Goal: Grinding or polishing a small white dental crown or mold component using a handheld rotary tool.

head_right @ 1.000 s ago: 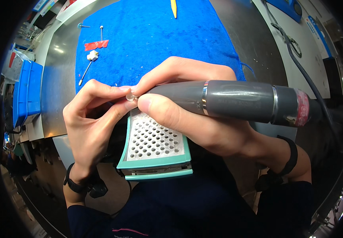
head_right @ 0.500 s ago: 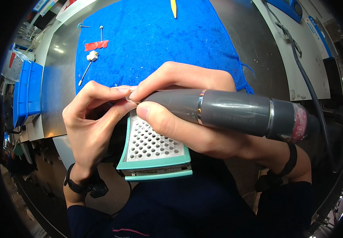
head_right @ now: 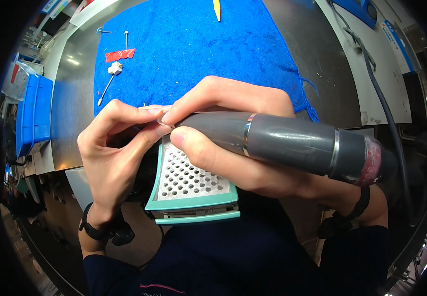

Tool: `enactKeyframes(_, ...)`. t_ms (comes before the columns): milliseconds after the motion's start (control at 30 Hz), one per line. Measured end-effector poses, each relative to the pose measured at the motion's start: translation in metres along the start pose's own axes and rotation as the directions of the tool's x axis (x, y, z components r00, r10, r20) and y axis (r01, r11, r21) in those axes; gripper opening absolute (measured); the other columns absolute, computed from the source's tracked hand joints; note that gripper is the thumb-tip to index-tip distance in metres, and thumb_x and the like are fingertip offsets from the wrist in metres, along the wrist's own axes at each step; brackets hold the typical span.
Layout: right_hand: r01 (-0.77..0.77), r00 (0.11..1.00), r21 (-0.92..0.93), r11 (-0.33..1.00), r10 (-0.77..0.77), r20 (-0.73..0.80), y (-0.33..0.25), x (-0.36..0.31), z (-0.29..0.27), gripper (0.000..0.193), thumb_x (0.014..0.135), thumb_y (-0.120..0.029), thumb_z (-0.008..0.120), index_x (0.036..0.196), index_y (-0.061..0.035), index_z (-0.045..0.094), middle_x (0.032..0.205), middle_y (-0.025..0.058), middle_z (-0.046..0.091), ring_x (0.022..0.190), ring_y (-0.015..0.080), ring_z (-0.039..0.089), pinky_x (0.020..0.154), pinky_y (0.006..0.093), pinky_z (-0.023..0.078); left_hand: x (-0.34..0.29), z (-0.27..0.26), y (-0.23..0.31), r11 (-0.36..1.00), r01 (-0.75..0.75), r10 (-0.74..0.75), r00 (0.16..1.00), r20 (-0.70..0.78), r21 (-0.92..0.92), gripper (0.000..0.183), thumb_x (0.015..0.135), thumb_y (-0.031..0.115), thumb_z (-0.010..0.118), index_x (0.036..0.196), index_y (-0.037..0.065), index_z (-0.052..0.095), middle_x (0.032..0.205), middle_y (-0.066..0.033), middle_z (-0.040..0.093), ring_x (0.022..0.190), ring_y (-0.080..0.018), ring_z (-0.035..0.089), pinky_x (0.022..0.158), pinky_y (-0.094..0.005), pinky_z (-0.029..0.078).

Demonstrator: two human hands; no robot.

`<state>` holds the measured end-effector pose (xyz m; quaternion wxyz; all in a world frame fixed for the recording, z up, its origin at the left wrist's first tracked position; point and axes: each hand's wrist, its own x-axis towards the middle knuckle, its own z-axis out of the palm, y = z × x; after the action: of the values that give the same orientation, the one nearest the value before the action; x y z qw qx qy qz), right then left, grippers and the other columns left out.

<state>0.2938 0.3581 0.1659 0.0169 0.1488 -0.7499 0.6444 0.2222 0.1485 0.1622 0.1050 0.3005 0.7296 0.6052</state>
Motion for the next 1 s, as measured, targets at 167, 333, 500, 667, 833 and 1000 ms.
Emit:
enactKeyframes(167, -0.004, 1.000, -0.006, 1.000, 0.004, -0.003, -0.0006, -0.0010, 0.0003, 0.025, 0.093, -0.007, 0.058, 0.115, 0.0024, 0.062, 0.105, 0.0182, 0.068, 0.095, 0.0202, 0.065, 0.086, 0.0355, 0.052, -0.0001, 0.0013, -0.0005, 1.000, 0.005, -0.005, 1.000, -0.010, -0.006, 0.013, 0.085, -0.012, 0.071, 0.094, -0.005, 0.065, 0.101, -0.0175, 0.075, 0.097, -0.0202, 0.072, 0.089, -0.0307, 0.056)
enactKeyframes(333, -0.015, 1.000, 0.007, 1.000, 0.015, 0.000, -0.0023, -0.0006, 0.0001, 0.025, 0.093, -0.007, 0.058, 0.115, 0.0024, 0.062, 0.104, 0.0185, 0.069, 0.094, 0.0200, 0.066, 0.086, 0.0355, 0.052, 0.0003, 0.0014, 0.0021, 1.000, 0.020, -0.020, 1.000, -0.019, -0.005, 0.013, 0.085, -0.012, 0.071, 0.094, -0.005, 0.065, 0.101, -0.0172, 0.075, 0.097, -0.0192, 0.072, 0.089, -0.0303, 0.056)
enactKeyframes(500, -0.012, 1.000, -0.009, 1.000, 0.012, 0.005, -0.0025, -0.0005, 0.0000, 0.025, 0.093, -0.008, 0.058, 0.116, 0.0023, 0.062, 0.103, 0.0185, 0.069, 0.093, 0.0199, 0.066, 0.084, 0.0350, 0.052, -0.0001, 0.0005, 0.0002, 1.000, 0.005, -0.005, 1.000, -0.015, 0.009, 0.013, 0.084, -0.012, 0.071, 0.094, -0.005, 0.065, 0.100, -0.0170, 0.075, 0.096, -0.0188, 0.072, 0.089, -0.0300, 0.056)
enactKeyframes(667, -0.025, 1.000, -0.006, 1.000, 0.025, -0.003, -0.0021, -0.0008, 0.0001, 0.024, 0.093, -0.008, 0.058, 0.115, 0.0021, 0.062, 0.103, 0.0181, 0.068, 0.092, 0.0195, 0.065, 0.084, 0.0346, 0.052, -0.0002, 0.0011, 0.0012, 1.000, 0.027, -0.027, 0.999, -0.016, -0.008, 0.013, 0.084, -0.012, 0.071, 0.094, -0.006, 0.065, 0.101, -0.0170, 0.075, 0.097, -0.0195, 0.072, 0.089, -0.0304, 0.056)
enactKeyframes(833, -0.007, 1.000, 0.001, 1.000, 0.007, -0.005, 0.0004, -0.0006, 0.0009, 0.024, 0.093, -0.007, 0.058, 0.115, 0.0021, 0.062, 0.104, 0.0182, 0.068, 0.093, 0.0197, 0.065, 0.084, 0.0349, 0.052, -0.0010, 0.0011, 0.0002, 0.999, 0.023, -0.023, 1.000, -0.020, -0.023, 0.013, 0.084, -0.012, 0.071, 0.094, -0.006, 0.065, 0.101, -0.0175, 0.074, 0.097, -0.0200, 0.072, 0.089, -0.0305, 0.056)
enactKeyframes(1000, 0.005, 1.000, -0.003, 1.000, -0.005, -0.005, 0.0009, -0.0005, 0.0003, 0.024, 0.093, -0.007, 0.058, 0.115, 0.0020, 0.062, 0.104, 0.0181, 0.068, 0.093, 0.0198, 0.065, 0.084, 0.0351, 0.052, -0.0004, 0.0012, 0.0014, 1.000, 0.029, -0.029, 0.999, -0.019, -0.012, 0.014, 0.084, -0.012, 0.071, 0.094, -0.006, 0.065, 0.101, -0.0174, 0.074, 0.097, -0.0199, 0.072, 0.089, -0.0304, 0.056)
